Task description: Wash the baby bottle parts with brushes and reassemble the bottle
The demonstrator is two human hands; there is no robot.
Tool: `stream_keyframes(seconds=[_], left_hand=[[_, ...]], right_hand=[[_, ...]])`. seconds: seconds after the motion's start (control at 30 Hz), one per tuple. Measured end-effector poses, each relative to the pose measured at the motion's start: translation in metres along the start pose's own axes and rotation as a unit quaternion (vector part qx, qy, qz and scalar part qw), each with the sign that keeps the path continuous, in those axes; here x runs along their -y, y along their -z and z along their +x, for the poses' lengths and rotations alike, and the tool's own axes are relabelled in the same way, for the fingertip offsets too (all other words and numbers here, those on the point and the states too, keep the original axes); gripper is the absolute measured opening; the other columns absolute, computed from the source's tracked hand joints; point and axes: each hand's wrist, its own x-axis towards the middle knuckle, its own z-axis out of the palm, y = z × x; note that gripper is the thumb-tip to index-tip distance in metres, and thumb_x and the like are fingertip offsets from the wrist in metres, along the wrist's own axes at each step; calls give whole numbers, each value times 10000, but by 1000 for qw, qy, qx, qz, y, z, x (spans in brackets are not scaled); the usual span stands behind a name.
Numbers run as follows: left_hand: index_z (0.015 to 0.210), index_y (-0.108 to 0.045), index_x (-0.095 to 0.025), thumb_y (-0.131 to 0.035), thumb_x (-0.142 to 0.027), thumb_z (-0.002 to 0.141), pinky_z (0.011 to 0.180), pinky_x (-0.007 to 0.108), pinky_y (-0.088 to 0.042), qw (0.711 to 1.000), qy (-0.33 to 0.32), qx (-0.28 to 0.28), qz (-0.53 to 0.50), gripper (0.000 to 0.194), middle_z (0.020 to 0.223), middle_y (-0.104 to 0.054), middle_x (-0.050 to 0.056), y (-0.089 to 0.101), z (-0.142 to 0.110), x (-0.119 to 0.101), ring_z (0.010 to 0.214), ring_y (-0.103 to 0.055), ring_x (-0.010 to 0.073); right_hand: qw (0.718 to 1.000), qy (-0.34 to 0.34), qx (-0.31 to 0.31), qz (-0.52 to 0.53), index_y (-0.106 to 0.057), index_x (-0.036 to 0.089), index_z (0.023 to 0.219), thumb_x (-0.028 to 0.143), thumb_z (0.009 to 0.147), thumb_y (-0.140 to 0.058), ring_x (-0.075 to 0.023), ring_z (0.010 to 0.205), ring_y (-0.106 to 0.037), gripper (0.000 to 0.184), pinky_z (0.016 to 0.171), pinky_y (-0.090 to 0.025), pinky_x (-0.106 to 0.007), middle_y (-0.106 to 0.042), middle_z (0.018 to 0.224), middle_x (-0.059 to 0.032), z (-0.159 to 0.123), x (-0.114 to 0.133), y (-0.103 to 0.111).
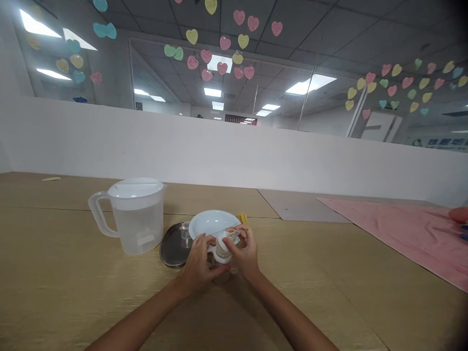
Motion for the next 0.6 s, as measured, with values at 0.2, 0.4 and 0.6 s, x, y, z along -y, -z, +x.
stream_keyframes(seconds=[0.2, 0.4, 0.6], left_hand=[[1049, -400, -170, -642, -476, 647, 925, 507, -375, 1000, 6, -8, 12, 560, 998, -544, 117, 0, -1, 1, 995, -522, 278], [1103, -361, -157, -643, -473, 662, 870, 475, -419, 1000, -22, -11, 17, 611, 1010, -541, 127, 3, 1, 1, 968, -530, 261], [1034, -385, -174, -639, -469, 664, 879, 466, -400, 999, -24, -13, 33, 537, 979, -534, 111, 0, -1, 5, 975, -511, 269]], right_hand=[[988, 80, 52, -123, -595, 211, 832, 358, 748, -595, -193, 812, -599, 169, 759, -472, -358, -649, 842, -53, -2, -2, 0], [979, 109, 101, -141, -602, 213, 897, 319, 855, -436, -185, 868, -583, 201, 791, -456, -353, -645, 897, -51, -5, -10, 3], [985, 95, 75, -121, -514, 192, 1006, 317, 799, -512, -185, 876, -582, 242, 786, -462, -333, -618, 923, -65, -11, -12, 4]])
